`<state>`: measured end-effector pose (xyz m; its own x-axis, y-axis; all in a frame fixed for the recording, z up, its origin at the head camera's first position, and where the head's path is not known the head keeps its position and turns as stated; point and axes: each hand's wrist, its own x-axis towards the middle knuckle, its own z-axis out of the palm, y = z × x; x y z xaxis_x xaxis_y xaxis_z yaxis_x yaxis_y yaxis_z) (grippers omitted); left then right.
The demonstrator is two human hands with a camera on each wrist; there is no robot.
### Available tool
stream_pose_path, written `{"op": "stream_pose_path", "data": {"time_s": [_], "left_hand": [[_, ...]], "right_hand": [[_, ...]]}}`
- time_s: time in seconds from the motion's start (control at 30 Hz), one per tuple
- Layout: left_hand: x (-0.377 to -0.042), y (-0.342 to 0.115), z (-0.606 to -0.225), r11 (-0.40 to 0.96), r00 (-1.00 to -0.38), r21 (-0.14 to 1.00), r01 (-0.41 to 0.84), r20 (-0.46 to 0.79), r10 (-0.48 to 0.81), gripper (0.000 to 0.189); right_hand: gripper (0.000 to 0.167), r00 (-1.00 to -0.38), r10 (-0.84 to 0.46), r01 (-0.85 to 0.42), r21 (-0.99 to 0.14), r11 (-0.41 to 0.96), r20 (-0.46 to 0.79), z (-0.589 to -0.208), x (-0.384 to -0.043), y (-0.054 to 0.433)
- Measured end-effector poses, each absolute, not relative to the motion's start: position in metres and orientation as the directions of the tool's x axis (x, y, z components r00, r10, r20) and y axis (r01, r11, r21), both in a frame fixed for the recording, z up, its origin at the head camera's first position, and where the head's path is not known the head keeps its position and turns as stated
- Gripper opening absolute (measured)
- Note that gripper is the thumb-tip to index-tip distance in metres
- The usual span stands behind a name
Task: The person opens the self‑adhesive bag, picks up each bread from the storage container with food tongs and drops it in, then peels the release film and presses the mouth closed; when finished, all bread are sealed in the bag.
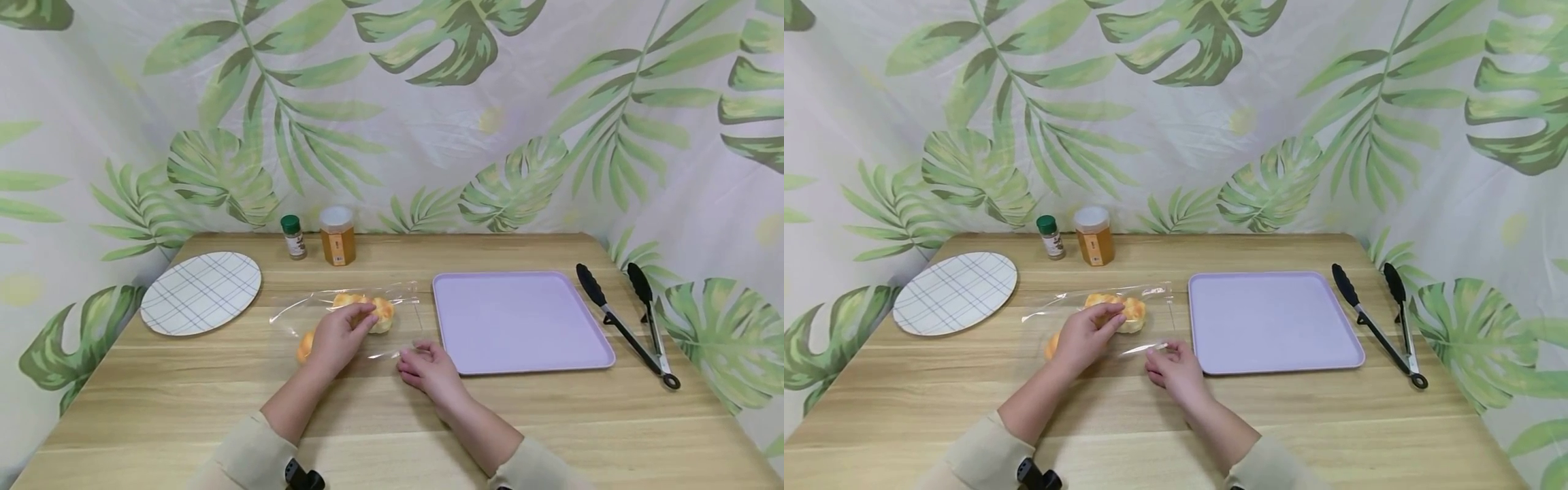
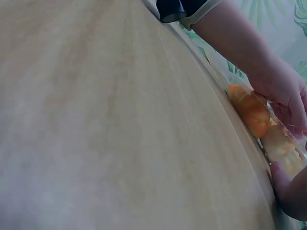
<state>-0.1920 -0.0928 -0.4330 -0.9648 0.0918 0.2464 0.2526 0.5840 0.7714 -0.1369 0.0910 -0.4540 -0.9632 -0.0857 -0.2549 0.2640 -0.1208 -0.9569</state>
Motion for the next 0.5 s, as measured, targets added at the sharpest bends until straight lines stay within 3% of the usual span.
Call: {"op": "stream_pose_path", "data": {"time_s": [0.33,0.5], "left_hand": [[-0.185,-0.087,-0.431,0.597,-0.965,0.763,0.249,0.246,0.088,0.03],[-0.186,-0.091,-0.421,0.6,-0.974,0.767,0.227,0.188,0.128,0.036]], "right_hand": [[0.037,-0.978,0.021,0.2,-0.96,-0.194,-0.208,-0.458,-0.145,0.082],[0.037,-0.977,0.047,0.194,-0.957,-0.215,-0.208,-0.457,-0.145,0.082]]}}
